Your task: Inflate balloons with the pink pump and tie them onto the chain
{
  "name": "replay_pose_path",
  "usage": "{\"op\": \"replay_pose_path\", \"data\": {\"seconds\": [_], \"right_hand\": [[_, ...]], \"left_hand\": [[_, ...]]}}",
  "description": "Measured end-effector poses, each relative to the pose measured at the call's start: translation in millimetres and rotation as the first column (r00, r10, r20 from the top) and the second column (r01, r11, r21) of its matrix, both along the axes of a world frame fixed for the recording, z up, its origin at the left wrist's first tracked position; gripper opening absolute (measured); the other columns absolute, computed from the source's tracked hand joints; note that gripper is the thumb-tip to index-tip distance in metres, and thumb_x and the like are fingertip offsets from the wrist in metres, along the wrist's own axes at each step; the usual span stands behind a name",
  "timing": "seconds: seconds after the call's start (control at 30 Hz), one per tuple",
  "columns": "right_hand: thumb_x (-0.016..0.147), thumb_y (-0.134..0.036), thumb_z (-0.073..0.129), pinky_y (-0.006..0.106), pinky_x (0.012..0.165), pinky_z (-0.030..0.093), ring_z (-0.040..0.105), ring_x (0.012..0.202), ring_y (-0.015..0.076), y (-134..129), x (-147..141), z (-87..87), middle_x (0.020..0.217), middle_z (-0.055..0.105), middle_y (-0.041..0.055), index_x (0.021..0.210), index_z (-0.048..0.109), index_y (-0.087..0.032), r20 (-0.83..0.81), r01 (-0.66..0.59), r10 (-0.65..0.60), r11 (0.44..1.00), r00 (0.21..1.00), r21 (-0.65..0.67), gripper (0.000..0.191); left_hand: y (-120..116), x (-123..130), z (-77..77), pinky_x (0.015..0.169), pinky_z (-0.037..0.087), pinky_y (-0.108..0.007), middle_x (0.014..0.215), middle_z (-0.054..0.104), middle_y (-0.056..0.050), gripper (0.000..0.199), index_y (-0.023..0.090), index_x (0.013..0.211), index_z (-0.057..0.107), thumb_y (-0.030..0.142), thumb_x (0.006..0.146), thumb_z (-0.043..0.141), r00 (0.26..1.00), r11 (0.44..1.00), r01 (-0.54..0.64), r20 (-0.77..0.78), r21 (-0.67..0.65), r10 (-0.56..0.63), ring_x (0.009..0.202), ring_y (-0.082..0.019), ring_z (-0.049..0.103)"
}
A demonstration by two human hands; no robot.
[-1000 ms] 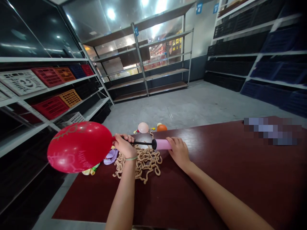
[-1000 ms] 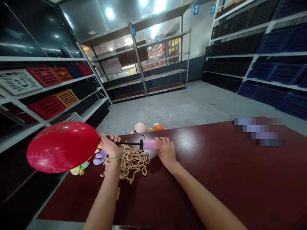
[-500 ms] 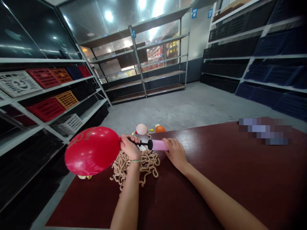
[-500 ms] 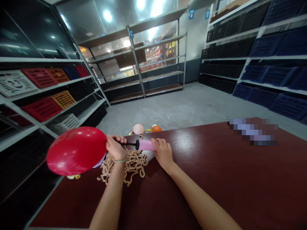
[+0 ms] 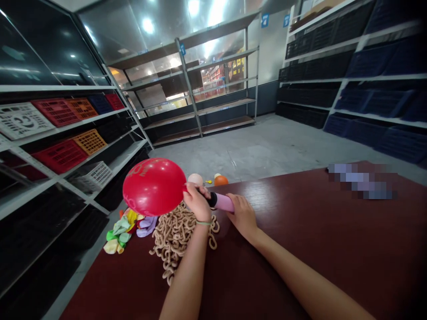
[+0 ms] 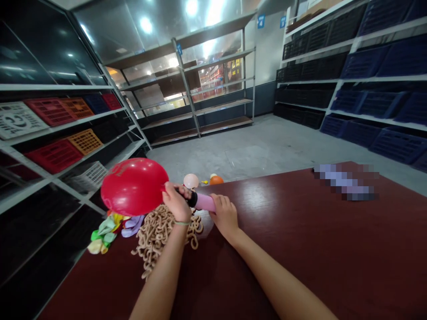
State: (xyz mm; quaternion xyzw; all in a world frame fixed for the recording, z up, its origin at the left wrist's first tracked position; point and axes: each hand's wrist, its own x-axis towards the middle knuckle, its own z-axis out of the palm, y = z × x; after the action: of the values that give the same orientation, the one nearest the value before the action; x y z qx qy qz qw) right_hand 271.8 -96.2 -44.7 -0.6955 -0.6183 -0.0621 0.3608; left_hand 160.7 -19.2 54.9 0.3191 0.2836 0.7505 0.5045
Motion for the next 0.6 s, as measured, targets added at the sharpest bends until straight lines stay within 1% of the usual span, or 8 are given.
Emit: {"op": "replay_pose_path", "data": {"seconds": [0.07,0.1,0.17,0.23,0.3,0.47,0.53,0.6], "right_hand": [[0.080,-0.013,0.060,0.034,0.084,0.043,0.054,0.105,0.0235,0,2,1.2,0.116,0.063,0.0065,0.128,0.051,-0.023,-0.011,0.038,-0.038,0.999,0.999,-0.016,0.049],[0.080,-0.013,0.060,0.034,0.085,0.042,0.054,0.105,0.0231,0,2,2.0,0.116,0.063,0.0057,0.127,0.052,-0.024,-0.003,0.055,-0.055,0.998,0.999,-0.030,0.050],[0.080,-0.014,0.063,0.033,0.086,0.041,0.054,0.105,0.0226,1,0,3.5,0.116,0.064,0.0047,0.129,0.051,-0.026,0.047,0.058,-0.055,0.996,0.997,-0.061,0.052],[0.080,-0.015,0.064,0.033,0.085,0.040,0.053,0.105,0.0225,2,-2,4.1,0.116,0.064,0.0047,0.132,0.050,-0.027,0.114,0.026,-0.017,0.996,0.993,-0.080,0.056],[0.080,-0.016,0.065,0.034,0.085,0.040,0.053,0.105,0.0228,3,-5,3.6,0.118,0.063,0.0052,0.134,0.049,-0.027,0.168,-0.012,0.026,0.996,0.985,-0.085,0.058],[0.081,-0.017,0.066,0.034,0.084,0.040,0.053,0.104,0.0228,3,-7,1.0,0.119,0.063,0.0064,0.136,0.048,-0.027,0.206,-0.047,0.061,0.996,0.977,-0.072,0.058],[0.081,-0.017,0.066,0.034,0.083,0.040,0.053,0.103,0.0226,3,-7,0.6,0.120,0.063,0.0063,0.136,0.048,-0.027,0.205,-0.056,0.069,0.996,0.976,-0.070,0.058],[0.081,-0.018,0.066,0.034,0.081,0.040,0.054,0.102,0.0224,2,-8,0.2,0.119,0.063,0.0062,0.135,0.049,-0.026,0.200,-0.073,0.087,0.994,0.976,-0.076,0.057]], "left_hand": [[2,11,-12.9,0.037,0.029,-0.022,0.049,0.041,0.007,0.029,0.022,0.072,0.041,0.041,0.091,0.051,0.999,0.999,0.034,0.001,-0.011,-0.034,0.035,-0.008,0.037],[6,11,-18.3,0.038,0.030,-0.022,0.049,0.040,0.007,0.030,0.022,0.071,0.041,0.041,0.090,0.053,0.999,0.998,0.052,0.010,-0.027,-0.052,0.035,-0.008,0.037],[14,2,-25.6,0.040,0.032,-0.022,0.048,0.039,0.007,0.031,0.021,0.068,0.039,0.038,0.086,0.058,0.995,0.993,0.093,0.028,-0.070,-0.091,0.037,-0.008,0.037],[23,-17,-26.9,0.040,0.031,-0.021,0.048,0.038,0.007,0.032,0.021,0.067,0.038,0.034,0.083,0.062,0.993,0.988,0.116,0.034,-0.101,-0.113,0.038,-0.007,0.037],[32,-40,-22.2,0.040,0.029,-0.021,0.049,0.038,0.007,0.029,0.021,0.069,0.038,0.033,0.084,0.060,0.996,0.990,0.083,0.027,-0.114,-0.080,0.038,-0.007,0.036],[52,-93,1.6,0.041,0.029,-0.020,0.050,0.037,0.009,0.020,0.022,0.074,0.039,0.032,0.084,0.053,0.998,0.991,-0.062,-0.035,-0.122,0.058,0.038,-0.008,0.036],[58,-106,8.3,0.041,0.028,-0.020,0.052,0.037,0.009,0.019,0.022,0.076,0.040,0.033,0.083,0.054,0.995,0.989,-0.095,-0.033,-0.109,0.092,0.038,-0.007,0.036],[61,-112,10.6,0.040,0.026,-0.019,0.053,0.036,0.009,0.020,0.022,0.078,0.040,0.034,0.082,0.056,0.992,0.987,-0.126,-0.010,-0.097,0.125,0.038,-0.007,0.035]]}}
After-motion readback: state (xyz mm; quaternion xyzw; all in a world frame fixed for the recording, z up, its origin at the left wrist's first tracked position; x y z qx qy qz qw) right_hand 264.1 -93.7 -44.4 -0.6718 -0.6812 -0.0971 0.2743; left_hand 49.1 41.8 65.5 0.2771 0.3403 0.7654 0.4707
